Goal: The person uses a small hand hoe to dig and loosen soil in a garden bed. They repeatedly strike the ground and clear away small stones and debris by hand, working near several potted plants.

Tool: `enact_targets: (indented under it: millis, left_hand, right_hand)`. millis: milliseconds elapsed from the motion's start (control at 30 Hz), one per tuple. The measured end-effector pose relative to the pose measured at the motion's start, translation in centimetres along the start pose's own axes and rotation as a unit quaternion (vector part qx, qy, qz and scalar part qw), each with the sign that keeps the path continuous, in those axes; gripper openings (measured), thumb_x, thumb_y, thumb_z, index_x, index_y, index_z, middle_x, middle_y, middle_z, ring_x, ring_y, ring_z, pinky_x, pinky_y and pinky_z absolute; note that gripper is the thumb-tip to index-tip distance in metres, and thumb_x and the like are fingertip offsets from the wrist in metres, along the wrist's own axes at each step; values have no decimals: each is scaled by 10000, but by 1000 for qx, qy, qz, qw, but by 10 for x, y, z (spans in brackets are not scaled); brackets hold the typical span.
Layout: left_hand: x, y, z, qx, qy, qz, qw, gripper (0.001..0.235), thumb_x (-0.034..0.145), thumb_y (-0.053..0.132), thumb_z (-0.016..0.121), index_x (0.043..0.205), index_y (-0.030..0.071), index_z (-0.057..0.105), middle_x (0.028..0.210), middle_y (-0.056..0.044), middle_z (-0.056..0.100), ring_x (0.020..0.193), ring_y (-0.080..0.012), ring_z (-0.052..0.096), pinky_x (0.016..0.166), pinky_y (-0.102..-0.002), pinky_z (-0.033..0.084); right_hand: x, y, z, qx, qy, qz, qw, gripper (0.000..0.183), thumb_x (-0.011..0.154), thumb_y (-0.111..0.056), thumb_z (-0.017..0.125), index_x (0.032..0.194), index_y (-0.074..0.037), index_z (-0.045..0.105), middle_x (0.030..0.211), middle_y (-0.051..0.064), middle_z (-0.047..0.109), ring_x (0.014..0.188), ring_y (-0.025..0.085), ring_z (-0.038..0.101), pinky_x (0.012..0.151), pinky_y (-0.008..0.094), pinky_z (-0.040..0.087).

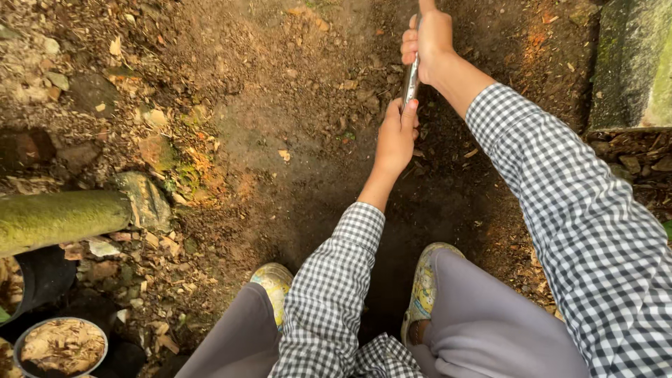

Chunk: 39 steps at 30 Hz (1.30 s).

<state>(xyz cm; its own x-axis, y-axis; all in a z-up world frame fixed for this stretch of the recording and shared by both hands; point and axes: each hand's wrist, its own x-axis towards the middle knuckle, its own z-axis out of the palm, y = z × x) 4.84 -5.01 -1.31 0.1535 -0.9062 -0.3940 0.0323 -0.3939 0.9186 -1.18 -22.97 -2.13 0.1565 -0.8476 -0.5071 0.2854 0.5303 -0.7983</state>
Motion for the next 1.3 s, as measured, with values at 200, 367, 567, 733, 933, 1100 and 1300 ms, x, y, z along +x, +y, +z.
enact_targets:
  millis: [200, 367, 567, 733, 933, 1100, 1300]
  left_hand:
    - [-3, 13, -1, -90, -25, -21, 995, 395, 1075, 390, 444, 1207, 22, 499, 815, -11, 524, 611, -102, 482, 537, -283, 445]
    - [-7, 18, -13, -47, -10, 12, 999, 392, 1099, 372, 441, 1239, 16, 524, 807, -18, 544, 640, -92, 497, 570, -267, 460]
    - [-7, 17, -2, -94, -43, -23, 994, 380, 1108, 364, 414, 1227, 10, 482, 808, -9, 514, 630, -98, 485, 564, -270, 439]
    - [-7, 13, -2, -43, -32, -38, 998, 363, 1095, 364, 416, 1206, 28, 499, 785, -14, 539, 622, -98, 499, 538, -275, 437]
    - [-10, 13, 8, -124, -61, -36, 990, 350, 1111, 360, 417, 1233, 37, 472, 825, -7, 509, 651, -96, 464, 572, -268, 421]
    - [17, 6, -2, -76, -45, -28, 996, 364, 1095, 334, 409, 1302, 50, 501, 849, 0, 528, 700, -89, 478, 608, -269, 449]
    - [9, -2, 2, -71, -67, -67, 993, 402, 1124, 333, 399, 1314, -4, 508, 861, -3, 536, 720, -102, 494, 641, -280, 472]
  right_hand:
    - [2, -5, 10, -50, -10, 101, 994, 588, 1008, -665, 530, 739, -165, 379, 596, -73, 349, 432, 38, 278, 373, 222, 258]
    - [1, -7, 22, -50, 8, 59, 997, 543, 1009, -636, 470, 731, -171, 437, 577, -66, 367, 416, 63, 308, 359, 247, 300]
    - [-6, -15, 18, -60, -4, 83, 995, 545, 1052, -603, 473, 740, -163, 394, 574, -68, 346, 427, 49, 297, 361, 238, 275]
    - [-11, -20, 18, -46, 0, 59, 997, 517, 1086, -589, 469, 791, -165, 445, 606, -77, 353, 462, 41, 310, 390, 229, 289]
    - [-12, -19, 14, -85, 1, 73, 994, 556, 1056, -604, 469, 726, -167, 375, 570, -69, 348, 424, 45, 296, 357, 236, 267]
    - [16, -28, 8, -16, 76, -5, 997, 553, 1049, -602, 527, 751, -147, 427, 576, -53, 378, 435, 49, 337, 377, 240, 298]
    - [16, -12, -5, -40, 66, 46, 996, 557, 1034, -611, 499, 739, -146, 417, 558, -55, 384, 418, 48, 332, 359, 241, 302]
